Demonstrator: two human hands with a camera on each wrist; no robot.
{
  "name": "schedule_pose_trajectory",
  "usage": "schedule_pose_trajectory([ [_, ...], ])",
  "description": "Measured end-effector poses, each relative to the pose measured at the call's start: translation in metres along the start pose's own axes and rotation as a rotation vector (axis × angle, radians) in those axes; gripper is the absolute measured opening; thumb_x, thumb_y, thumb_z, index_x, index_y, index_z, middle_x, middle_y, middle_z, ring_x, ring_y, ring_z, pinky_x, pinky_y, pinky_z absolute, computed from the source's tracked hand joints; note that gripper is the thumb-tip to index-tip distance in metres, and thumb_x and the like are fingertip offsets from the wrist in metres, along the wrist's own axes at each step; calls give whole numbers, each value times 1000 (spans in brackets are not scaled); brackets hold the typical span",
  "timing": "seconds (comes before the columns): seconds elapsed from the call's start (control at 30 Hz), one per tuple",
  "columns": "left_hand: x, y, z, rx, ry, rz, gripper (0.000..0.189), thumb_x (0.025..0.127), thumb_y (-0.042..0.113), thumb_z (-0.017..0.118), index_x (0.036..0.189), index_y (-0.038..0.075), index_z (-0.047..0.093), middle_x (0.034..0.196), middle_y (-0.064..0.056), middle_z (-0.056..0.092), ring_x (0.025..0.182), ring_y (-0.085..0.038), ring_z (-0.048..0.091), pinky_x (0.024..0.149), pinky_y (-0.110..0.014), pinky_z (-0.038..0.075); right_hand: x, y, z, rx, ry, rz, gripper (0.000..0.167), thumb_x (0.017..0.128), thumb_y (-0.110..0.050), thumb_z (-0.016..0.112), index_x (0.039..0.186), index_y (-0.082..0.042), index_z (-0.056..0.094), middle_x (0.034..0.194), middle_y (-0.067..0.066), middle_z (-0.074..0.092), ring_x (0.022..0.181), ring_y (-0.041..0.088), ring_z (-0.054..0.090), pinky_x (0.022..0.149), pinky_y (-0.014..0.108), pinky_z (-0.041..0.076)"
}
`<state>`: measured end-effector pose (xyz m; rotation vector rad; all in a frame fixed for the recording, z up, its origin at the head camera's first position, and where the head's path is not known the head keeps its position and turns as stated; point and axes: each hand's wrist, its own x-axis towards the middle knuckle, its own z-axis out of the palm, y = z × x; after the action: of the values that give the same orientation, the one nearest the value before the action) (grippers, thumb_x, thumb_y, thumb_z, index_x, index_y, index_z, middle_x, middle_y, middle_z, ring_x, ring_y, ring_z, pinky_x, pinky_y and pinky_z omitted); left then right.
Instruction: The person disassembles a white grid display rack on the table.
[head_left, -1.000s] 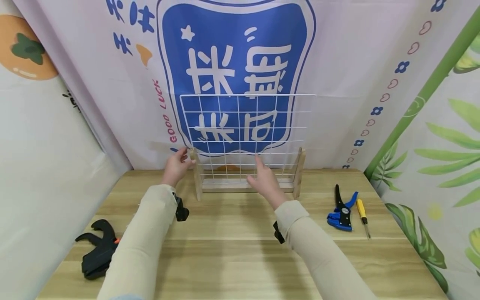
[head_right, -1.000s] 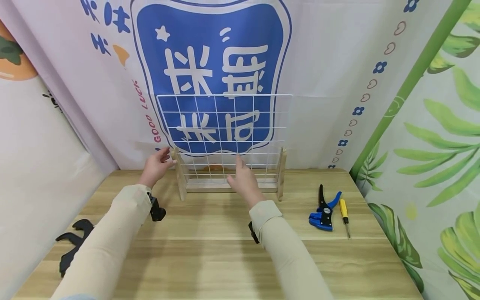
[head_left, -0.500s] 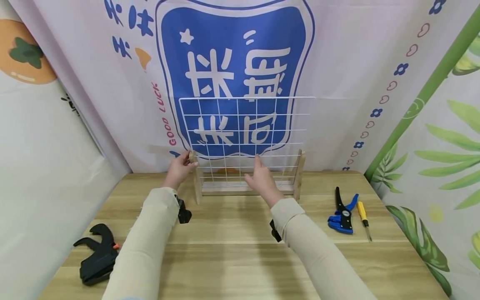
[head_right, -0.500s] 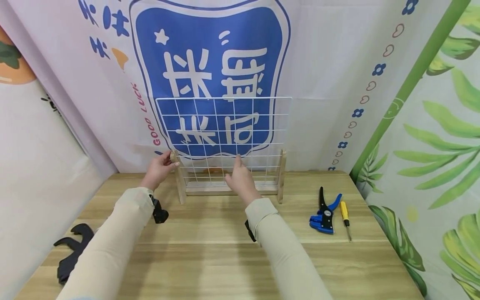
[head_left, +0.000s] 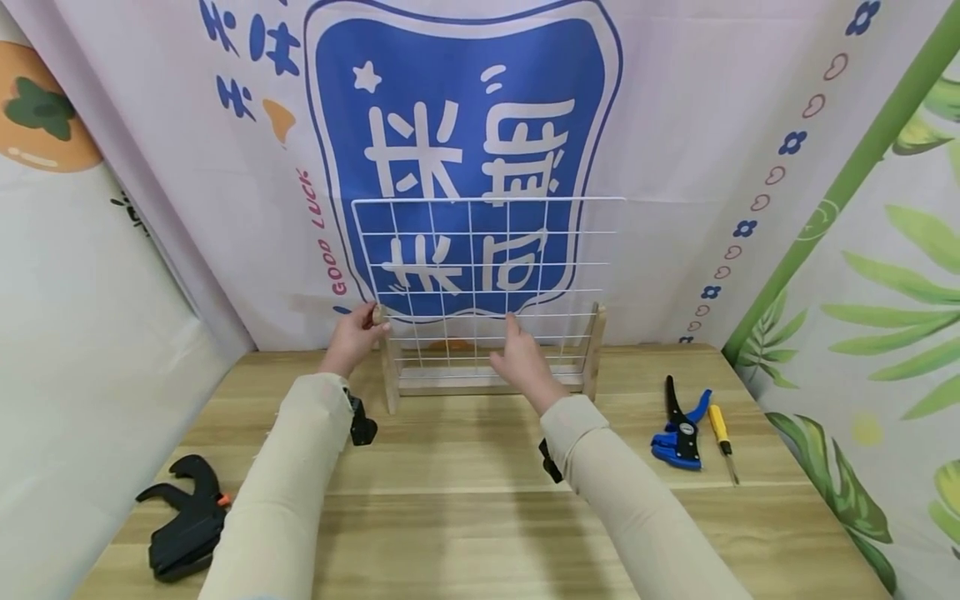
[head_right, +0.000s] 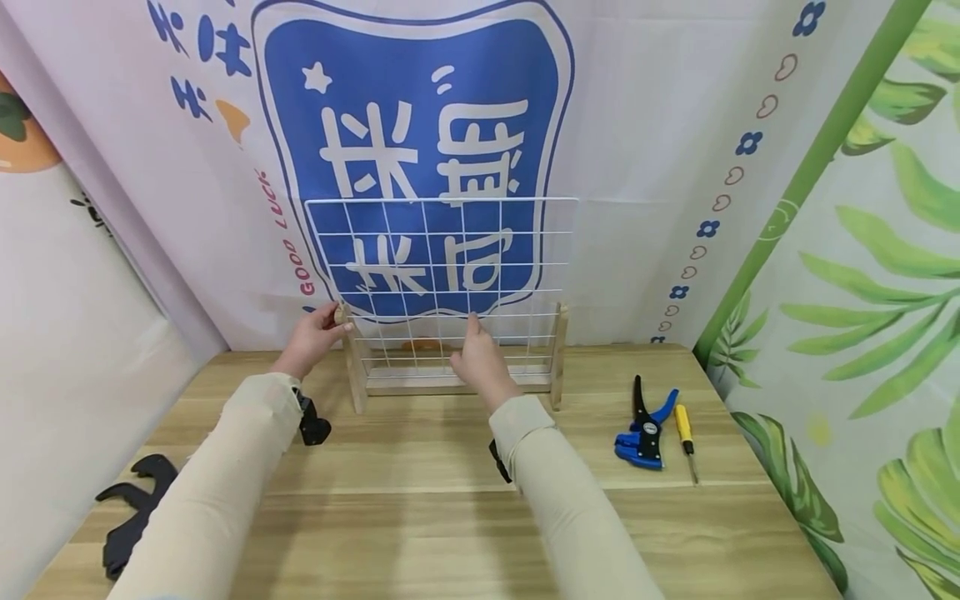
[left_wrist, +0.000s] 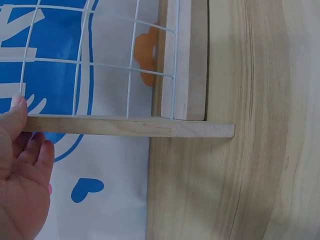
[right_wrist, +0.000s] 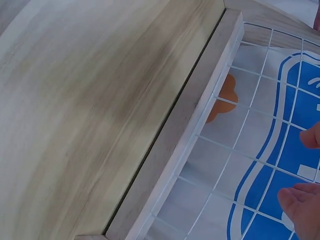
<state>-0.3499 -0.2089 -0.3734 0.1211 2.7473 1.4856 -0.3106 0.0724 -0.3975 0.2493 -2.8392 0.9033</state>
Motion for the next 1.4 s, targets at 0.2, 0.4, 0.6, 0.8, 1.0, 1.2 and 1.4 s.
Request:
schedule_pose_trajectory([
  [0.2,-4,-2,-5,-1,11,-25,62,95,16,53,145,-2,20,145,-24,31,133,-34,32,106,-44,33,0,-2,4,-44,-19,-25,80,81,-11,63,143,5,16,68,9,57,58,20,54,57,31,49],
  [0.4,-9,-6,-2,2,36,-17,61,93,16,56,143,-2,26,142,-24,37,132,-33,37,103,-41,38,-3,-3,6,-26,11,-11,75,79,-8,61,140,6,20,61,8,53,54,20,50,50,31,45],
  [0.6,-15,-4,1,-4,40,-9,62,91,18,60,142,-2,29,140,-23,39,130,-34,38,103,-42,38,-2,-2,6,10,46,41,73,79,-11,63,137,2,21,64,12,56,54,23,52,49,32,45],
  [0.8,-23,-6,5,-21,54,11,65,89,19,63,141,-2,31,140,-22,40,130,-33,39,103,-41,37,-2,-3,6,110,76,117,66,80,-14,62,134,-3,25,56,6,48,44,18,45,42,27,40],
  [1.0,-31,-9,7,-57,91,57,63,86,16,67,137,-4,38,135,-24,45,125,-34,45,100,-40,41,1,-6,2,120,88,138,64,80,-17,63,132,-3,28,57,8,49,47,21,45,43,30,39],
  [1.2,-44,-10,13,-113,88,30,69,83,22,70,139,-1,35,139,-20,41,128,-31,43,101,-38,40,-1,-9,-3,128,85,177,73,81,-23,67,136,-2,24,62,11,54,52,23,50,46,31,42],
  [1.4,-57,-8,14,-90,95,16,71,82,25,70,139,0,36,140,-18,42,129,-31,41,102,-38,39,-3,-14,-8,144,48,207,80,80,-25,70,137,-3,19,67,10,55,55,23,52,50,31,44],
])
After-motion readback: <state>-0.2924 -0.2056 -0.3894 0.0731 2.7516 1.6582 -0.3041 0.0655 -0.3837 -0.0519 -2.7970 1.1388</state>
